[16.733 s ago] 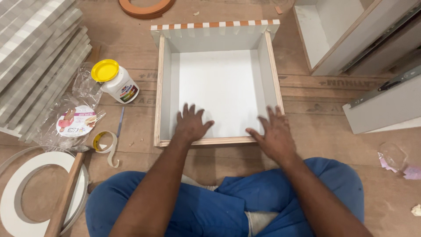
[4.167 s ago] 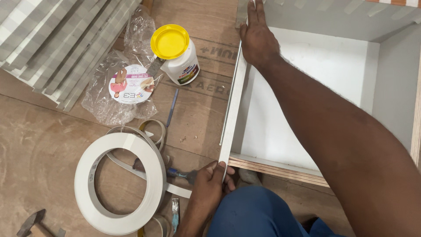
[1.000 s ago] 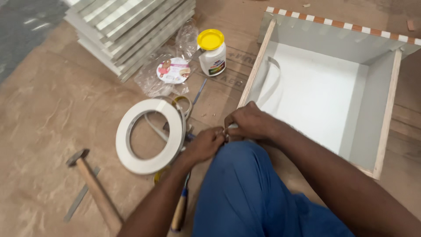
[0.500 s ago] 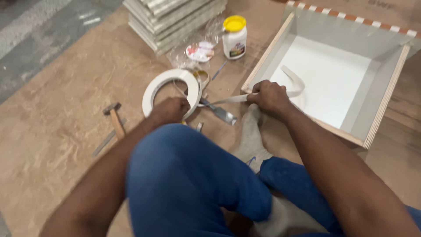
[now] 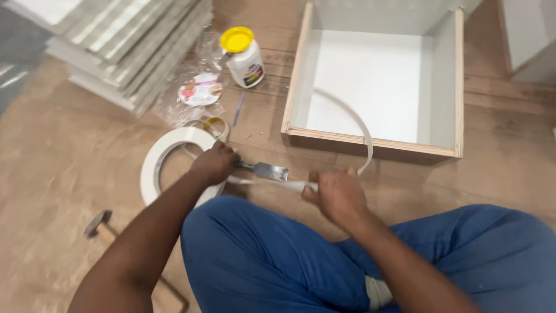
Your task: The person sits on the floor and assembles a wooden drawer. They measure and cut a white edge banding strip using a hammer and a metal tool, then apply glue to the drawer's edge with a brush and attach the strip.
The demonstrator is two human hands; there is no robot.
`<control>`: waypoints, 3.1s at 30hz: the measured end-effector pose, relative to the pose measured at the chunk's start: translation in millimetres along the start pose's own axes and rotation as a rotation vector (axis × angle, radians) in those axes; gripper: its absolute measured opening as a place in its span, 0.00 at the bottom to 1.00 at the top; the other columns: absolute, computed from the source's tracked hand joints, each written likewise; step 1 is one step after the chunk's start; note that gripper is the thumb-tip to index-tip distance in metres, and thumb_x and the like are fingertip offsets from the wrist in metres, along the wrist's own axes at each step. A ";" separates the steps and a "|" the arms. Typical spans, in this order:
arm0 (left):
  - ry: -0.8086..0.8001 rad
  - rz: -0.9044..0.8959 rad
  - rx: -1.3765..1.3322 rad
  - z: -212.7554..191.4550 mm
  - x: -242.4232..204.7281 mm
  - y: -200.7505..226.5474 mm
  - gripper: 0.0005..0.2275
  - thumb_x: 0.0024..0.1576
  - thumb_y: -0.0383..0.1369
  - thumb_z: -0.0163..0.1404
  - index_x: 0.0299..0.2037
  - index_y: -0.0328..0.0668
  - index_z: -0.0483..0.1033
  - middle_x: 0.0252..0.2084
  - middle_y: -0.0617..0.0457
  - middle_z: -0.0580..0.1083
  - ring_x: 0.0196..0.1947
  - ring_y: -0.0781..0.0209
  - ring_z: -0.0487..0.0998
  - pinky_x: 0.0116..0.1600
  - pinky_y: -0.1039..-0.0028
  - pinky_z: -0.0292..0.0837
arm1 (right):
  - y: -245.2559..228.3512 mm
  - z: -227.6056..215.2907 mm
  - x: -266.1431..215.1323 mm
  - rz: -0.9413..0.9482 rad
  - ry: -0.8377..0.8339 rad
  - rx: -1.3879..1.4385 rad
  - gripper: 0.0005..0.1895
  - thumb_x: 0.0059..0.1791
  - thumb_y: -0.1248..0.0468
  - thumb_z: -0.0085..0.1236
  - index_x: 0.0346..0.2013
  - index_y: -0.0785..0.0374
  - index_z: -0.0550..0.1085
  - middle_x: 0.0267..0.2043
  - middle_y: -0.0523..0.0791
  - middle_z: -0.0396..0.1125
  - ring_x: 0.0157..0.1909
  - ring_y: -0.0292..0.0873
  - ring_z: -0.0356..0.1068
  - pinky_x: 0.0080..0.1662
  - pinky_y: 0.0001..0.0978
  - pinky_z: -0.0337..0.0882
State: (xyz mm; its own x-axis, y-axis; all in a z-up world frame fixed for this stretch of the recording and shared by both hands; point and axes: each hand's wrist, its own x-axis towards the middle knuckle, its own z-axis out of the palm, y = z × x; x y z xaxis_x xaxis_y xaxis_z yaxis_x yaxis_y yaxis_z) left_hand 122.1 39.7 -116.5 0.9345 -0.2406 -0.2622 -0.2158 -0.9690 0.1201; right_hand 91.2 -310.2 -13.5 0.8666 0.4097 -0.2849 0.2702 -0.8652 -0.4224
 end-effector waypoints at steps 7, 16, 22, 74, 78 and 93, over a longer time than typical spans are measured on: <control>-0.199 0.227 0.237 3.4 40.4 -2.2 0.13 0.57 0.41 0.52 0.49 0.48 0.77 0.52 0.50 0.75 0.61 0.50 0.69 0.68 0.57 0.59 | 80.8 70.4 43.8 0.312 -0.080 0.183 0.18 0.48 0.49 0.61 0.43 0.59 0.81 0.38 0.52 0.76 0.44 0.52 0.76 0.53 0.49 0.72; -0.062 0.110 0.128 -10.1 40.8 -6.9 0.11 0.59 0.33 0.47 0.49 0.41 0.75 0.51 0.42 0.77 0.57 0.43 0.73 0.64 0.57 0.64 | 154.3 92.7 68.9 0.277 0.006 0.041 0.19 0.48 0.47 0.58 0.45 0.53 0.82 0.44 0.48 0.77 0.52 0.50 0.74 0.62 0.53 0.61; 0.058 0.033 -0.056 -40.9 -8.4 26.5 0.14 0.58 0.36 0.49 0.51 0.40 0.73 0.44 0.39 0.79 0.48 0.40 0.79 0.61 0.50 0.65 | 159.1 89.3 58.2 0.205 0.050 0.092 0.16 0.46 0.49 0.62 0.44 0.51 0.80 0.41 0.47 0.77 0.50 0.48 0.74 0.61 0.53 0.58; -0.317 0.175 0.505 -39.8 101.9 343.8 0.08 0.58 0.32 0.52 0.44 0.44 0.83 0.47 0.47 0.80 0.48 0.51 0.81 0.47 0.62 0.78 | 136.7 -12.3 -3.7 -0.256 0.042 0.757 0.43 0.46 0.76 0.58 0.74 0.60 0.53 0.72 0.54 0.57 0.72 0.49 0.58 0.66 0.41 0.64; -0.313 0.181 0.528 -37.6 99.4 347.4 0.08 0.57 0.32 0.52 0.44 0.44 0.82 0.47 0.47 0.80 0.49 0.51 0.81 0.47 0.62 0.78 | 169.7 30.4 14.5 -0.308 -0.032 0.894 0.36 0.50 0.71 0.58 0.71 0.62 0.57 0.69 0.51 0.61 0.69 0.46 0.62 0.64 0.38 0.67; -0.247 0.309 0.458 -73.4 78.9 350.8 0.09 0.56 0.32 0.52 0.44 0.43 0.81 0.48 0.46 0.79 0.50 0.49 0.79 0.48 0.61 0.77 | 146.3 90.4 32.7 -0.280 0.027 1.027 0.22 0.53 0.61 0.59 0.59 0.63 0.68 0.55 0.50 0.70 0.56 0.46 0.72 0.55 0.39 0.73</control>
State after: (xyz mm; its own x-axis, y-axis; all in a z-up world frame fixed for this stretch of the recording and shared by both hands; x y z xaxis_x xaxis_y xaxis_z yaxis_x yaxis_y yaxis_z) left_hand 140.8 -315.1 -24.8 0.7279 -0.4675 -0.5016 -0.6177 -0.7646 -0.1838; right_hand 121.1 -397.3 -162.4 0.8409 0.5387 -0.0511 -0.0109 -0.0775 -0.9969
